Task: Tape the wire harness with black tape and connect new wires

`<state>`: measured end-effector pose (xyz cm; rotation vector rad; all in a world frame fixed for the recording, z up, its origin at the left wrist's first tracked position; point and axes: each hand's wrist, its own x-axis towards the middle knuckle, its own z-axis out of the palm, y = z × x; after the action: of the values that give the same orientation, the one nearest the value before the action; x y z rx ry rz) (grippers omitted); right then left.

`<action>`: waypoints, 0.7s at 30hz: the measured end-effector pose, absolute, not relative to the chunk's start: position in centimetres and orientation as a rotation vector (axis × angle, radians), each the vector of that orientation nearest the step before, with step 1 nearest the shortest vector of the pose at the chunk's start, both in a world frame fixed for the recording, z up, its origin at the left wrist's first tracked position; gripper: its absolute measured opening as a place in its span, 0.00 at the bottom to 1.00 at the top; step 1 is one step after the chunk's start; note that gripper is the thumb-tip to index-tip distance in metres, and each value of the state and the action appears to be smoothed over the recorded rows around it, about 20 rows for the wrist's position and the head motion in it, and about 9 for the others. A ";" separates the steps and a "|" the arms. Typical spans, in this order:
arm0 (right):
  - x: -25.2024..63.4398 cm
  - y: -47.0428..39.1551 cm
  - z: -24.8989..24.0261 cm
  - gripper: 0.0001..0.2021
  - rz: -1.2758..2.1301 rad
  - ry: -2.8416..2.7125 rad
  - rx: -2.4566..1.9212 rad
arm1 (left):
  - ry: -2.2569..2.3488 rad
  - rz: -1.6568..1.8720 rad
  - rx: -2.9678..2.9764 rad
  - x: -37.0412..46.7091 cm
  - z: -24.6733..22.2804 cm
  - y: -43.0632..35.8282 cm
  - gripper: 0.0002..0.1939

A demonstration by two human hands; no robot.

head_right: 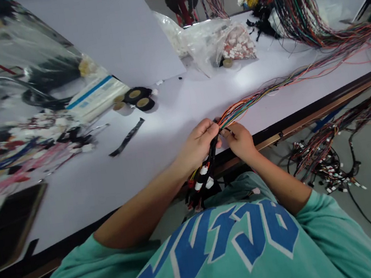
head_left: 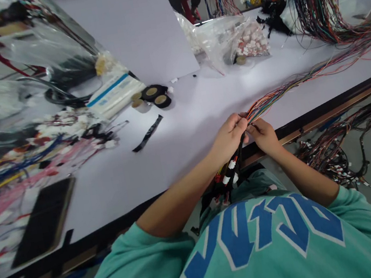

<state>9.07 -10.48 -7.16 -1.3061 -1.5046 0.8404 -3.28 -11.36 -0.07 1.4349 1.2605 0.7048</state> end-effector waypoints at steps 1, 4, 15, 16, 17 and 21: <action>8.8 -10.3 -7.2 0.11 0.868 -1.454 -1.252 | 1.257 0.727 1.404 -3.3 -0.2 -11.5 0.08; 8.3 -10.1 -7.3 0.10 0.946 -1.304 -1.146 | 1.214 0.779 1.255 -3.3 -0.6 -11.7 0.06; 6.8 -9.8 -7.5 0.05 1.077 -0.902 -0.993 | 1.068 0.575 0.696 -3.6 -1.1 -10.2 0.11; 6.8 -9.7 -7.5 0.05 1.101 -0.887 -0.996 | 1.051 0.589 0.683 -3.6 -1.1 -10.1 0.11; 6.8 -9.7 -7.4 0.06 1.122 -0.876 -1.005 | 1.038 0.619 0.677 -3.6 -1.1 -10.1 0.10; 6.6 -9.7 -7.5 0.08 1.141 -0.843 -1.015 | 1.019 0.698 0.650 -3.7 -1.6 -10.1 0.08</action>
<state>6.65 -9.70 -7.50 -1.0155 -0.8431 1.1412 -3.74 -10.06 -1.63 0.6504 1.0188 0.6979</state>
